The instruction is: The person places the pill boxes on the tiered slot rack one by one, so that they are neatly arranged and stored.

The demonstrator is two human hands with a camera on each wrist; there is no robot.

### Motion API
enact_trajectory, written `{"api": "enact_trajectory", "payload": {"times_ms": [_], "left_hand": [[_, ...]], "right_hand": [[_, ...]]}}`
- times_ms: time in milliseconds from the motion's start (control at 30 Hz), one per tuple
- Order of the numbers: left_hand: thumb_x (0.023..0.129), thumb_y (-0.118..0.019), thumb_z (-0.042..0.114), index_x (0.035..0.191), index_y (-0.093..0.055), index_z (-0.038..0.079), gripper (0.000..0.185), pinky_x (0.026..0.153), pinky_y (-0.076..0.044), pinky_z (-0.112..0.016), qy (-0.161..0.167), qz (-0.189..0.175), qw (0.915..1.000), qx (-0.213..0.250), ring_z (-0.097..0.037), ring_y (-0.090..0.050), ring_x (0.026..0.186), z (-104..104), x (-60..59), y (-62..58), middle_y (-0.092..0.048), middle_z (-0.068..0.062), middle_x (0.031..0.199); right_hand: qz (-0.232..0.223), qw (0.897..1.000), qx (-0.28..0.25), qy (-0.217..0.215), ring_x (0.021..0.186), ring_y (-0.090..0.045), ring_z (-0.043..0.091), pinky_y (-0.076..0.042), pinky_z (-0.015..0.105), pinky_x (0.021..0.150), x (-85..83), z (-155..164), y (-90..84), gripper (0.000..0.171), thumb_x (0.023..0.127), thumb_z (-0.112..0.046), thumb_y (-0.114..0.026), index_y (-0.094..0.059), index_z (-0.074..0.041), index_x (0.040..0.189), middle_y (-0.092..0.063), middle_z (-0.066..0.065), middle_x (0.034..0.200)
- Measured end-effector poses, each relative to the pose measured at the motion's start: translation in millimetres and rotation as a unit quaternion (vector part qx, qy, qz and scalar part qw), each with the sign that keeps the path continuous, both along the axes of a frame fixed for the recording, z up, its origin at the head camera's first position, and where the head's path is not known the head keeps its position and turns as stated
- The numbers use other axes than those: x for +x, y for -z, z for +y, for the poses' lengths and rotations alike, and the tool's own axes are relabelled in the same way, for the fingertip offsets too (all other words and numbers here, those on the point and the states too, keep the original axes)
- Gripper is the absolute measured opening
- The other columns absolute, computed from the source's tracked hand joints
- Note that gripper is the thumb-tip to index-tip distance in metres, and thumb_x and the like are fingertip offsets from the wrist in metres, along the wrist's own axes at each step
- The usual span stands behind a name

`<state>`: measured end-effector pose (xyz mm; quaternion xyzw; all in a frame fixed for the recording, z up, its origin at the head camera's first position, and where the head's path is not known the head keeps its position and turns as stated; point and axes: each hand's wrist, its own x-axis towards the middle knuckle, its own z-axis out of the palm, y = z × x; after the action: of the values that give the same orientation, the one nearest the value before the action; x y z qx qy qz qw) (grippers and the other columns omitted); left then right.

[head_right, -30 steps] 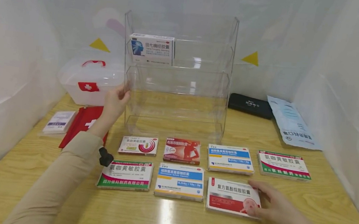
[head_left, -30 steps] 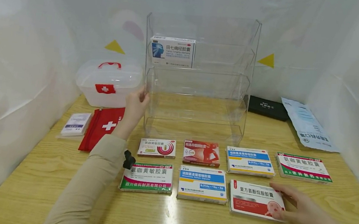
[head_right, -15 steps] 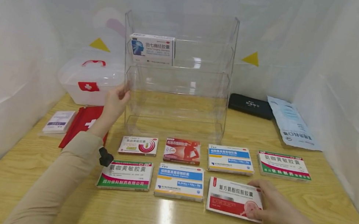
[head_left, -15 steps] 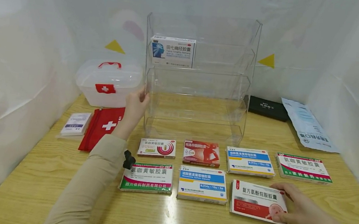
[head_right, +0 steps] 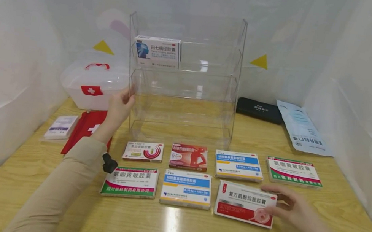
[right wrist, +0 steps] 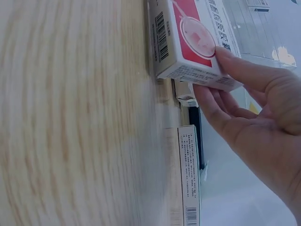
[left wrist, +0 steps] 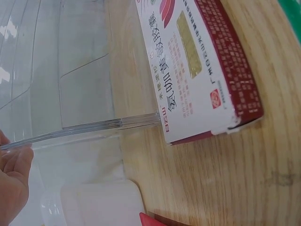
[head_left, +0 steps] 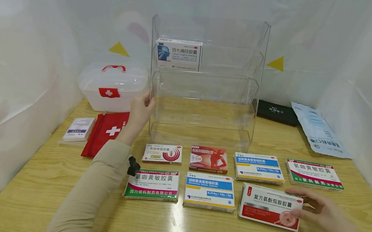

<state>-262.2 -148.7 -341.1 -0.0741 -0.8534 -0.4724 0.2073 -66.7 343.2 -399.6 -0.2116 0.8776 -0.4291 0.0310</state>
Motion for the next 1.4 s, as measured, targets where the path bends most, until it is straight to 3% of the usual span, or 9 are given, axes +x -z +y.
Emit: {"api": "enact_trajectory", "payload": {"times_ms": [133, 533, 767, 933, 1033, 1200, 1400], "left_hand": [[0.096, -0.051, 0.011, 0.135, -0.051, 0.007, 0.039, 0.094, -0.051, -0.041, 0.004, -0.002, 1.0000, 0.002, -0.030, -0.060, 0.114, -0.2, 0.3, -0.2, -0.057, -0.016, 0.130], [0.096, -0.051, 0.016, 0.136, -0.051, 0.009, 0.040, 0.096, -0.050, -0.041, 0.010, -0.003, 0.9999, -0.001, -0.028, -0.057, 0.119, -1.0, 0.7, 0.9, -0.057, -0.013, 0.132], [0.094, -0.050, 0.007, 0.132, -0.054, 0.003, 0.038, 0.091, -0.053, -0.042, 0.000, 0.020, 0.9998, -0.007, -0.030, -0.063, 0.107, 1.0, 0.0, -1.6, -0.059, -0.019, 0.126], [0.093, -0.050, 0.004, 0.131, -0.053, 0.000, 0.039, 0.090, -0.053, -0.043, -0.001, 0.031, 0.9995, -0.003, -0.028, -0.062, 0.105, 1.6, 0.4, -2.1, -0.059, -0.021, 0.126], [0.093, -0.050, 0.005, 0.132, -0.052, 0.001, 0.039, 0.091, -0.052, -0.042, 0.001, 0.029, 0.9996, -0.001, -0.029, -0.061, 0.111, 1.2, 0.4, -1.7, -0.057, -0.020, 0.128], [0.094, -0.049, 0.006, 0.134, -0.051, 0.003, 0.040, 0.092, -0.052, -0.042, 0.005, 0.021, 0.9998, -0.001, -0.029, -0.060, 0.112, 0.9, 0.1, -0.7, -0.056, -0.018, 0.130], [0.094, -0.049, 0.007, 0.134, -0.051, 0.004, 0.040, 0.092, -0.052, -0.041, 0.004, 0.016, 0.9999, 0.001, -0.029, -0.061, 0.110, 0.1, -1.4, 0.1, -0.056, -0.019, 0.130]], "right_hand": [[-0.043, 0.999, -0.003, 0.027, 0.103, -0.053, -0.013, -0.051, 0.011, 0.075, 1.3, 3.3, -5.9, 0.042, 0.086, 0.001, -0.062, -0.054, 0.000, 0.127, -0.054, -0.028, 0.121], [-0.038, 0.995, 0.003, 0.087, 0.093, -0.062, -0.005, -0.053, 0.013, 0.072, 4.4, 3.9, -16.8, 0.039, 0.086, -0.002, -0.063, -0.058, 0.000, 0.124, -0.060, -0.026, 0.115], [-0.070, 0.984, 0.010, 0.165, 0.083, -0.061, -0.004, -0.049, 0.012, 0.067, 2.0, 12.4, -32.2, 0.035, 0.088, -0.009, -0.063, -0.062, -0.010, 0.123, -0.065, -0.026, 0.099], [-0.041, 0.984, -0.016, 0.174, 0.084, -0.059, -0.007, -0.049, 0.009, 0.066, -3.8, 17.4, -49.5, 0.036, 0.088, -0.005, -0.062, -0.062, -0.010, 0.123, -0.060, -0.030, 0.103], [-0.004, 0.985, -0.057, 0.165, 0.080, -0.062, -0.002, -0.050, 0.011, 0.065, -8.1, 15.7, -59.7, 0.037, 0.086, 0.004, -0.061, -0.062, -0.005, 0.121, -0.065, -0.023, 0.101], [0.033, 0.977, -0.086, 0.192, 0.076, -0.063, 0.000, -0.049, 0.011, 0.064, -16.3, 10.7, -76.8, 0.038, 0.083, 0.008, -0.062, -0.062, -0.003, 0.119, -0.071, -0.018, 0.092], [0.066, 0.969, -0.054, 0.232, 0.085, -0.058, -0.012, -0.042, 0.001, 0.069, -28.7, 5.4, -96.7, 0.036, 0.086, -0.002, -0.064, -0.061, -0.008, 0.122, -0.066, -0.032, 0.093]]}}
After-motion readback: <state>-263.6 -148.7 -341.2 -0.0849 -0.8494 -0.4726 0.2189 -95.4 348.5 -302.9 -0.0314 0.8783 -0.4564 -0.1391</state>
